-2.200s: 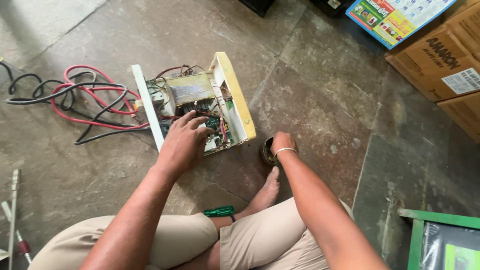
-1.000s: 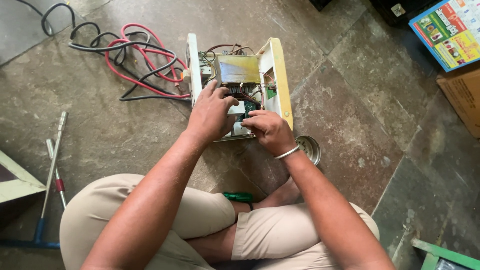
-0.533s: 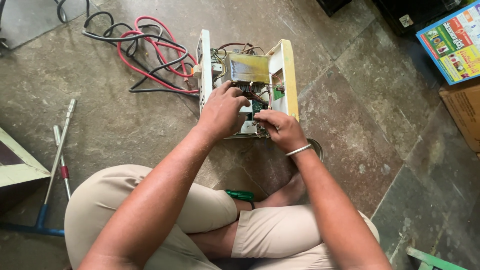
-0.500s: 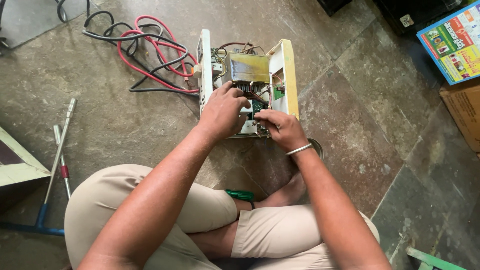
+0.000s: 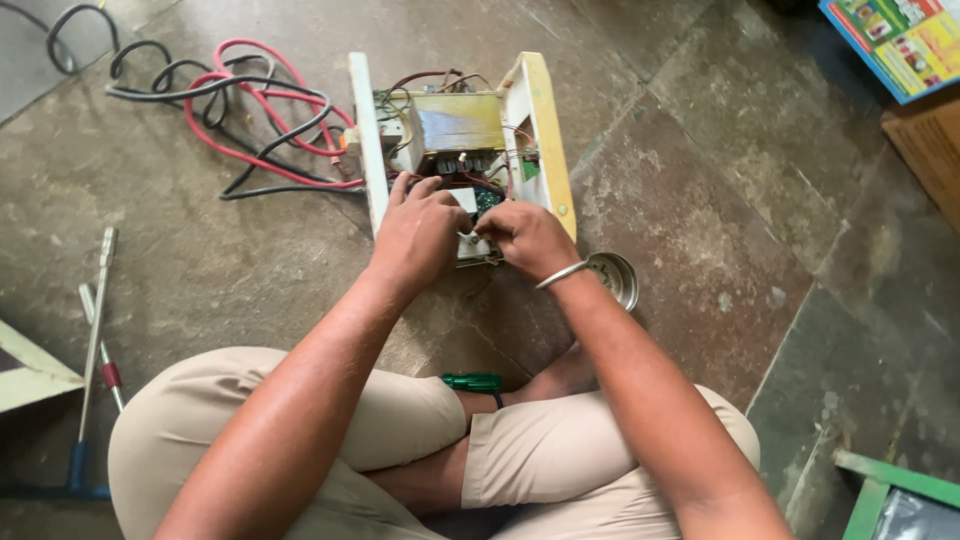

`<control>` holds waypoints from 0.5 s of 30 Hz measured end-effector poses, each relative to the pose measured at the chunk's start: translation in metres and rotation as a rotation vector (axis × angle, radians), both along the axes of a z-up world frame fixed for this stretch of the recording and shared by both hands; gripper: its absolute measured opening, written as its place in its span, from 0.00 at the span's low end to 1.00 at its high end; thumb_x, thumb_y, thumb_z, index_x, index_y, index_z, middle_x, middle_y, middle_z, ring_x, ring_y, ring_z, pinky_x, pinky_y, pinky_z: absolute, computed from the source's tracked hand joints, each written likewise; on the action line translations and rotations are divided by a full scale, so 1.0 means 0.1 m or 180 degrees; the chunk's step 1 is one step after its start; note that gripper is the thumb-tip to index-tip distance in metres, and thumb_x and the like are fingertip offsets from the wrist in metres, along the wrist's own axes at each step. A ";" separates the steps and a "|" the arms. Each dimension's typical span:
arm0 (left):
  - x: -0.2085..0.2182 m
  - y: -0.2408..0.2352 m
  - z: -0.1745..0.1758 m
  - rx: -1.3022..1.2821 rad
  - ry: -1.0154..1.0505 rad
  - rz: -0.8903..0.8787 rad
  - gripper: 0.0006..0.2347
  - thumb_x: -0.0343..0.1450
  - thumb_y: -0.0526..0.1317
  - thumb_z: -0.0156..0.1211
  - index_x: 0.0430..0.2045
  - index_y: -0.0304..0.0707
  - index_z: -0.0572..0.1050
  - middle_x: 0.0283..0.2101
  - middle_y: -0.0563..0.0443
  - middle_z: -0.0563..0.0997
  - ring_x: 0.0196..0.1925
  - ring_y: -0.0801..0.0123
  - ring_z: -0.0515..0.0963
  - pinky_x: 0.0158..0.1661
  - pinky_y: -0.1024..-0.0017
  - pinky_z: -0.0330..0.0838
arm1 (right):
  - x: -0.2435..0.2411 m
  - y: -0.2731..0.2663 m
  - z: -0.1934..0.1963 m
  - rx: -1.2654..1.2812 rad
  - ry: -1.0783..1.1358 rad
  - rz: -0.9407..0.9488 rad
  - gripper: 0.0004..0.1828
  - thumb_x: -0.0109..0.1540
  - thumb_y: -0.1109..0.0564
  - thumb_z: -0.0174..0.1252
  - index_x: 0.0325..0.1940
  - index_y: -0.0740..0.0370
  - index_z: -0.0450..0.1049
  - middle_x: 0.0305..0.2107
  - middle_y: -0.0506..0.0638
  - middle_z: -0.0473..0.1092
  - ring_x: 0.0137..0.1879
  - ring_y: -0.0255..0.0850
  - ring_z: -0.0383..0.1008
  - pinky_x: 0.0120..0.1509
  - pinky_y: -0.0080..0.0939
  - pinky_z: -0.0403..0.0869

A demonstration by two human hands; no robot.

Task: The person sits on the floor and uses a screwdriver to tighten screws on the internal components of an open electronic device. They also use their fingers to adjust wires and components inside the casing.

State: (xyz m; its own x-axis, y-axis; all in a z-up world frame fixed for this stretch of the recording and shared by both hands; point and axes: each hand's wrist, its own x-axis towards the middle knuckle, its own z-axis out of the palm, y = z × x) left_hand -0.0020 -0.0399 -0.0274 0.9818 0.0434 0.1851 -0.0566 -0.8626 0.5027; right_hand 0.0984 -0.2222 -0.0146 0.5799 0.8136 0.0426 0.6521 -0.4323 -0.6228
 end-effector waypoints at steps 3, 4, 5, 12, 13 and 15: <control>0.00 -0.01 -0.01 0.0002 -0.0089 0.0034 0.10 0.65 0.31 0.59 0.29 0.49 0.86 0.43 0.50 0.83 0.64 0.51 0.73 0.69 0.48 0.53 | -0.01 0.00 -0.06 0.0142 -0.0213 -0.0043 0.08 0.55 0.66 0.63 0.37 0.57 0.81 0.39 0.51 0.76 0.43 0.47 0.79 0.46 0.43 0.77; -0.01 -0.01 -0.01 -0.0002 -0.0105 0.0012 0.09 0.65 0.33 0.60 0.29 0.48 0.86 0.43 0.50 0.83 0.64 0.51 0.73 0.69 0.48 0.53 | -0.02 0.00 -0.07 0.0111 -0.0214 -0.0099 0.08 0.55 0.66 0.63 0.36 0.56 0.81 0.39 0.49 0.76 0.43 0.47 0.79 0.46 0.43 0.77; -0.02 -0.01 -0.01 -0.0006 -0.0121 -0.0010 0.08 0.65 0.34 0.60 0.29 0.48 0.86 0.43 0.49 0.83 0.64 0.51 0.73 0.68 0.48 0.53 | -0.03 0.01 -0.08 0.0080 -0.0213 -0.0156 0.08 0.55 0.65 0.63 0.36 0.56 0.81 0.39 0.48 0.76 0.43 0.46 0.79 0.46 0.43 0.77; -0.02 -0.04 0.04 0.0060 -0.0001 -0.0121 0.06 0.64 0.41 0.65 0.30 0.47 0.85 0.43 0.49 0.83 0.63 0.50 0.71 0.66 0.43 0.51 | -0.07 0.03 -0.12 -0.0441 -0.0295 -0.0534 0.09 0.58 0.64 0.60 0.37 0.51 0.81 0.40 0.44 0.76 0.42 0.46 0.78 0.44 0.45 0.76; -0.03 -0.05 0.05 0.0058 -0.0013 -0.0110 0.06 0.64 0.42 0.65 0.30 0.46 0.85 0.43 0.49 0.83 0.63 0.50 0.71 0.66 0.42 0.51 | -0.09 0.03 -0.13 -0.0419 -0.0280 -0.0559 0.10 0.58 0.64 0.59 0.37 0.51 0.81 0.40 0.44 0.76 0.43 0.46 0.79 0.45 0.46 0.76; -0.04 -0.08 0.06 0.0045 -0.0049 -0.0106 0.08 0.64 0.43 0.66 0.32 0.45 0.84 0.43 0.50 0.83 0.62 0.50 0.72 0.67 0.41 0.50 | -0.11 0.03 -0.13 -0.0384 -0.0259 -0.0626 0.11 0.58 0.64 0.57 0.38 0.51 0.81 0.40 0.44 0.76 0.44 0.46 0.79 0.47 0.46 0.77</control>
